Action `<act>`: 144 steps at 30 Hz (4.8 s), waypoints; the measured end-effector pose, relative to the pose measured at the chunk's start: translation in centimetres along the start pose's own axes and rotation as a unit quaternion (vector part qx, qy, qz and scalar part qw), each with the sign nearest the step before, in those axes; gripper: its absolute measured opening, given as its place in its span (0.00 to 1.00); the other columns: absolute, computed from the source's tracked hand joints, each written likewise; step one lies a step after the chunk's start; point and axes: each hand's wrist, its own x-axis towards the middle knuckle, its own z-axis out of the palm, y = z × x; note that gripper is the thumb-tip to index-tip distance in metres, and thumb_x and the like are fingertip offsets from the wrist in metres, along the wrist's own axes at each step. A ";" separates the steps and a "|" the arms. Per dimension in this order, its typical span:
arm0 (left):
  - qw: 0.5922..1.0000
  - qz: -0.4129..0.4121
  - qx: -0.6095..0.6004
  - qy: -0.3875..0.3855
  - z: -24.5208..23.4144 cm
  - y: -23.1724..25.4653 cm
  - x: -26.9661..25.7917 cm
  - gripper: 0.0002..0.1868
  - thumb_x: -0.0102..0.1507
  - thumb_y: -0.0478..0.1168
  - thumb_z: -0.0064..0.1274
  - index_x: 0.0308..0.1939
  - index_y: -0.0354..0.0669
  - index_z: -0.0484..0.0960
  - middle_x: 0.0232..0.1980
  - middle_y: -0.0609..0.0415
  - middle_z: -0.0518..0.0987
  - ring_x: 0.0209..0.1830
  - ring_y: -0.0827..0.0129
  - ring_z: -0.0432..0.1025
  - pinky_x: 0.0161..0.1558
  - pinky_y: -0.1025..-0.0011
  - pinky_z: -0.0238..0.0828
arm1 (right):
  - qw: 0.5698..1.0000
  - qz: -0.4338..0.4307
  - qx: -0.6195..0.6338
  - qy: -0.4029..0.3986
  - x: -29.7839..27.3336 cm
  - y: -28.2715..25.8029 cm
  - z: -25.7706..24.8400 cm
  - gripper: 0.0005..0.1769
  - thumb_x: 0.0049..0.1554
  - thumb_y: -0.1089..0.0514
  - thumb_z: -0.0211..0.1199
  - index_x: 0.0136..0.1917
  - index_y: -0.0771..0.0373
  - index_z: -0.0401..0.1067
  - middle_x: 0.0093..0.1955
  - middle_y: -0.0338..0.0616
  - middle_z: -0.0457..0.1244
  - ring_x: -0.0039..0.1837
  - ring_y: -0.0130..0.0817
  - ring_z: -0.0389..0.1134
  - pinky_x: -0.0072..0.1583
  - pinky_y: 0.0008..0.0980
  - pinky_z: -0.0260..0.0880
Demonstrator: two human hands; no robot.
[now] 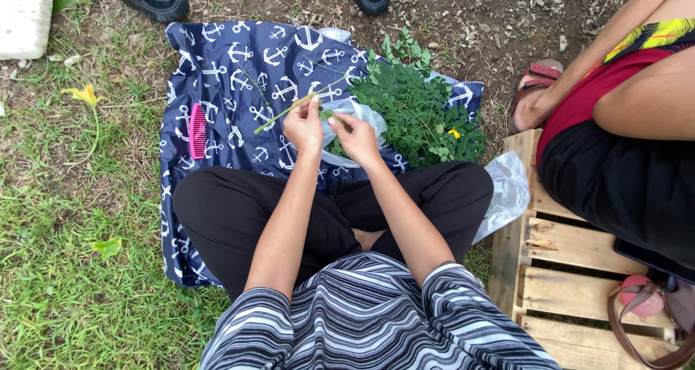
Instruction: The person plucks leaves from a bunch of green leafy plants and places them into a small plastic bag while sitting on the ground outdoors.
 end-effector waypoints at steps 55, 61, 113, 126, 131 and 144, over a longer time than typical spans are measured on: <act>0.987 -0.099 -0.130 0.005 0.8 -3.7 1.1 0.12 0.65 0.38 0.63 0.45 0.30 0.87 0.39 0.51 0.85 0.35 0.74 0.75 0.38 0.76 0.72 | 0.996 0.014 0.023 0.089 -1.1 0.8 -1.7 0.08 0.60 0.58 0.67 0.48 0.66 0.77 0.42 0.40 0.73 0.43 0.22 0.73 0.47 0.24 0.73; 0.978 -0.088 -0.190 -0.018 -0.4 -3.9 3.6 0.12 0.64 0.38 0.62 0.45 0.31 0.87 0.40 0.50 0.86 0.38 0.74 0.78 0.44 0.76 0.74 | 0.985 -0.012 -0.165 0.043 -2.0 3.8 -2.1 0.10 0.65 0.53 0.65 0.53 0.61 0.80 0.47 0.45 0.73 0.48 0.34 0.74 0.52 0.30 0.71; 0.915 -0.262 -0.274 -0.140 1.7 -4.8 0.1 0.15 0.61 0.41 0.64 0.49 0.38 0.87 0.41 0.59 0.86 0.37 0.82 0.76 0.34 0.80 0.64 | 0.993 -0.016 -0.008 0.115 -0.4 -1.3 0.2 0.17 0.53 0.57 0.72 0.54 0.64 0.72 0.47 0.42 0.72 0.47 0.27 0.72 0.47 0.29 0.71; 0.910 -0.269 -0.278 -0.149 2.2 -5.1 0.1 0.15 0.63 0.39 0.63 0.52 0.35 0.86 0.45 0.54 0.85 0.41 0.75 0.77 0.45 0.76 0.73 | 0.990 -0.014 0.080 0.118 0.1 -0.5 1.1 0.14 0.57 0.60 0.68 0.55 0.64 0.70 0.47 0.39 0.69 0.47 0.22 0.70 0.47 0.25 0.71; 0.911 -0.269 -0.259 -0.175 3.4 -5.8 0.5 0.12 0.63 0.36 0.62 0.49 0.35 0.86 0.45 0.54 0.85 0.41 0.74 0.77 0.45 0.74 0.73 | 0.989 -0.004 0.086 0.118 0.3 -0.1 0.5 0.09 0.62 0.61 0.65 0.53 0.66 0.70 0.46 0.41 0.70 0.46 0.22 0.71 0.48 0.24 0.72; 0.929 -0.261 -0.182 -0.188 8.0 -2.8 -0.9 0.08 0.62 0.38 0.64 0.43 0.37 0.87 0.36 0.59 0.82 0.31 0.79 0.69 0.35 0.77 0.64 | 0.944 -0.012 0.271 0.190 1.9 4.4 -1.5 0.05 0.65 0.67 0.61 0.52 0.65 0.66 0.45 0.36 0.63 0.46 0.20 0.64 0.50 0.22 0.67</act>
